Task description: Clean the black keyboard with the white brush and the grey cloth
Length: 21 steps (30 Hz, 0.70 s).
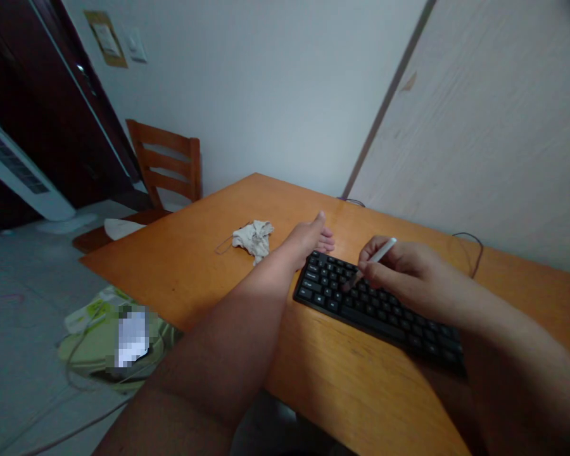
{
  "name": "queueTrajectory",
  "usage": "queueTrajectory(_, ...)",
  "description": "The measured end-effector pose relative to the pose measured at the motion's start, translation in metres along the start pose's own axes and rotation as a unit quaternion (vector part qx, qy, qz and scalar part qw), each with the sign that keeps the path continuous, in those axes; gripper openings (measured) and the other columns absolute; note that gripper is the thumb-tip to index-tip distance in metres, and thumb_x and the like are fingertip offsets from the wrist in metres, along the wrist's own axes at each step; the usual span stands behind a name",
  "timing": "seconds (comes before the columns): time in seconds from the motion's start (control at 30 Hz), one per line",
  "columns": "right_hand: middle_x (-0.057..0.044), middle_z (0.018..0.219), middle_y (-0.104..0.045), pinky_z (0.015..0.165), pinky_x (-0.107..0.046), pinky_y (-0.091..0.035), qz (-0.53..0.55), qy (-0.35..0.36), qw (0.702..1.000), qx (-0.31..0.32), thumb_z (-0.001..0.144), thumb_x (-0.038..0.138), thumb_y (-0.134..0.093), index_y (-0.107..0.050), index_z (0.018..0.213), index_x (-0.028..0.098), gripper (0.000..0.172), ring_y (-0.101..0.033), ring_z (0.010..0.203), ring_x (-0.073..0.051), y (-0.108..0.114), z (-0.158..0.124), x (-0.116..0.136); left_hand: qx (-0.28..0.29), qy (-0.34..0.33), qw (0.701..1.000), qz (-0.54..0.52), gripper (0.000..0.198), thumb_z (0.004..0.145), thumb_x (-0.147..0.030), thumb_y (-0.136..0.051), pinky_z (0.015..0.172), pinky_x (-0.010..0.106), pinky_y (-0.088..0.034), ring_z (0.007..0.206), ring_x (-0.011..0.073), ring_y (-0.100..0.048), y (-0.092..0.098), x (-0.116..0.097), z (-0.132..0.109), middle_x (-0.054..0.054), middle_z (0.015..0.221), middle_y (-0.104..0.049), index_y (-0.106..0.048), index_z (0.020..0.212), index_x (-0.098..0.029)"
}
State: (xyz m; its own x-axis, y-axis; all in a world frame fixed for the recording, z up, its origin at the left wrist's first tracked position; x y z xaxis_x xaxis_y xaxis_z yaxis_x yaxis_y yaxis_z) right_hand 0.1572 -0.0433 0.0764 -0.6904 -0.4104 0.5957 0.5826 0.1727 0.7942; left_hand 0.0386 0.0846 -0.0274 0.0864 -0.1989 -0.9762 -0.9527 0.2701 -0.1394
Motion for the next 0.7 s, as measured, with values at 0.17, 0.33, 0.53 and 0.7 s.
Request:
queueTrajectory(0.17, -0.001, 0.074, -0.064, 0.060, -0.029, -0.044, -0.007, -0.028, 0.999, -0.028, 0.097, 0.032, -0.054, -0.062, 0.087, 0.021, 0.018, -0.058, 0.065, -0.016, 0.007, 0.000, -0.013, 0.003, 0.004, 1.000, 0.002, 0.063, 0.099, -0.067, -0.034, 0.076, 0.031, -0.054, 0.082, 0.0213, -0.073, -0.001, 0.003, 0.003, 0.017, 0.093, -0.075, -0.063, 0.082, -0.014)
queueTrajectory(0.33, -0.004, 0.079, -0.067, 0.063, -0.029, -0.046, 0.005, -0.025, 1.000, -0.008, 0.097, 0.038, -0.055, -0.064, 0.089, 0.020, 0.022, -0.061, 0.069, -0.017, 0.005, -0.001, -0.014, 0.009, -0.001, 1.000, 0.004, 0.067, 0.095, -0.073, -0.035, 0.076, 0.031, -0.054, 0.082, 0.0217, -0.073, -0.002, 0.003, 0.003, 0.017, 0.093, -0.074, -0.063, 0.084, -0.014)
queueTrajectory(0.53, -0.003, 0.074, -0.065, 0.059, -0.028, -0.045, 0.016, -0.045, 0.999, -0.011, 0.096, 0.040, -0.056, -0.063, 0.091, 0.020, 0.022, -0.060, 0.065, -0.017, 0.009, -0.002, -0.023, 0.008, -0.004, 1.000, 0.007, 0.068, 0.093, -0.076, -0.035, 0.076, 0.030, -0.054, 0.083, 0.0219, -0.072, -0.002, 0.002, 0.001, 0.017, 0.092, -0.074, -0.062, 0.083, -0.014)
queueTrajectory(0.7, -0.004, 0.073, -0.066, 0.057, -0.029, -0.046, 0.012, -0.051, 0.998, -0.020, 0.096, 0.044, -0.056, -0.063, 0.090, 0.020, 0.025, -0.060, 0.064, -0.018, 0.013, -0.001, -0.029, 0.004, -0.002, 1.000, 0.006, 0.067, 0.094, -0.074, -0.035, 0.078, 0.033, -0.055, 0.085, 0.0235, -0.073, -0.001, 0.001, 0.001, 0.018, 0.093, -0.074, -0.062, 0.081, -0.014)
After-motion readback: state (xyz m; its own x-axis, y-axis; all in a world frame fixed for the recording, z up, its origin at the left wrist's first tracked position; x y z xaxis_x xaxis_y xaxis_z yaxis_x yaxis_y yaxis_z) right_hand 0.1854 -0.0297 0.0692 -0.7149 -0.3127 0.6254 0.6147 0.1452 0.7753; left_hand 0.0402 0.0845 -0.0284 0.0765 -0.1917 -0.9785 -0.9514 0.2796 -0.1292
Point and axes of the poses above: each hand's wrist, its own z-axis towards the middle knuckle, its own y-axis out of the back of the hand, x = y × z, the point moved 8 cm from there along z, towards the middle knuckle
